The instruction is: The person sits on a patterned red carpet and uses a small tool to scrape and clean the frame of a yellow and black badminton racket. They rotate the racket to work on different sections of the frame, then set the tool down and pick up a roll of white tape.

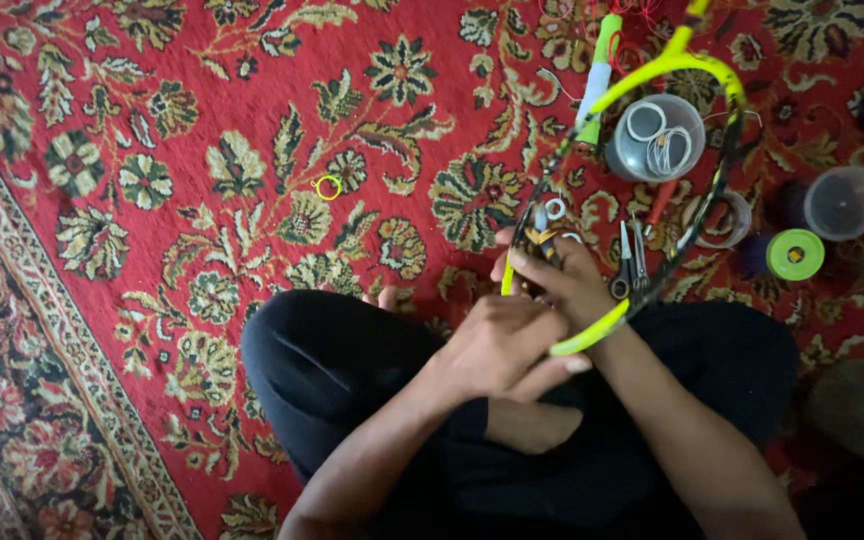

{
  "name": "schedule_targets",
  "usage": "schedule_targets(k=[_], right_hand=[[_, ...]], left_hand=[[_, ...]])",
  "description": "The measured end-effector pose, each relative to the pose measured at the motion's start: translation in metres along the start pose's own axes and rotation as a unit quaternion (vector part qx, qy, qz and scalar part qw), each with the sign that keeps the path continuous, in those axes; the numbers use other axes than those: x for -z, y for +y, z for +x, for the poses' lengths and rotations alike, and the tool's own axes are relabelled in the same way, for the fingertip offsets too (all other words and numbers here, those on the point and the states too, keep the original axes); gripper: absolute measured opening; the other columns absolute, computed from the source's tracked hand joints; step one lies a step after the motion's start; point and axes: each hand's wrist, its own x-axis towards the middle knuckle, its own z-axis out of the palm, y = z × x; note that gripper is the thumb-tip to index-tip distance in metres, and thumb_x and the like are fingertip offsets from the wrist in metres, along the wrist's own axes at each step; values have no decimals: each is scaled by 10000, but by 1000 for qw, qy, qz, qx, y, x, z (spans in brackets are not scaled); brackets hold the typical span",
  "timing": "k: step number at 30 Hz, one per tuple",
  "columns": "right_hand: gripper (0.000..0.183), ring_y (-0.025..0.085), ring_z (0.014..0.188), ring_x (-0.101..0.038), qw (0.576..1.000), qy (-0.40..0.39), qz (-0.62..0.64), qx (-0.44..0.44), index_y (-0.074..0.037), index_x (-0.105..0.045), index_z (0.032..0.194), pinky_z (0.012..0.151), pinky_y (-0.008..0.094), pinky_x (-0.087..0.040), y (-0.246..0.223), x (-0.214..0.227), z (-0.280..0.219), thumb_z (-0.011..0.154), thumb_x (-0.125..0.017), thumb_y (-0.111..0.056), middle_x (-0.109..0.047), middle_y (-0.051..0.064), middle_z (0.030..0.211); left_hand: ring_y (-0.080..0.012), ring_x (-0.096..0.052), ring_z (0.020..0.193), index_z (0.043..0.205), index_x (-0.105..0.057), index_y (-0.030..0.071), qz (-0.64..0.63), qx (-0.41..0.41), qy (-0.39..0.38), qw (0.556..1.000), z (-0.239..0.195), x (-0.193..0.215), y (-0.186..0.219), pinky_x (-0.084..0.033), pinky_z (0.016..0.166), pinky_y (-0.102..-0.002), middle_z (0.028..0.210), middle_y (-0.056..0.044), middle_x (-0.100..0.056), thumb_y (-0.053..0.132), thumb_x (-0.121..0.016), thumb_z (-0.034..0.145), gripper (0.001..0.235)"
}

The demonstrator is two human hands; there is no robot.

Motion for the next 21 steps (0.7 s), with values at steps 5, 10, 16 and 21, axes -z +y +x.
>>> schedule_targets(k=[5,10,16,21], right_hand=[[334,180,547,-631,994,56,67,71,75,-636,1295,448,255,-497,16,17,18,1002,-679,-78,-689,225,808],[309,188,606,-597,986,76,76,130,102,-580,1317,524,255,-507,-8,19,11,1040,-621,-28,-657,252,850],[322,199,606,-606,974,72,74,202,77,-540,1293,491,278,-492,-22,33,9,1034,-628,-92,-666,272,896],[303,221,627,-631,970,75,15,232,66,-518,1290,517,284,-511,-41,43,7,1051,-619,-91,-687,253,912]], left_hand=[[-407,-681,739,972,-655,17,89,-38,24,995,14,9,0,-578,662,-466,864,-159,-595,258,-611,1066,262],[-369,-692,803,924,-699,26,149,-80,39,985,20,7,-2,-596,827,-431,919,-145,-626,297,-716,1000,282],[-404,-687,1041,1035,-725,34,135,-12,82,987,3,-10,-10,-610,951,-480,1100,-156,-614,359,-914,802,442],[-420,-724,989,1313,-557,-29,-22,208,92,973,-5,-26,-5,-606,865,-522,1089,-204,-668,279,-999,677,834]])
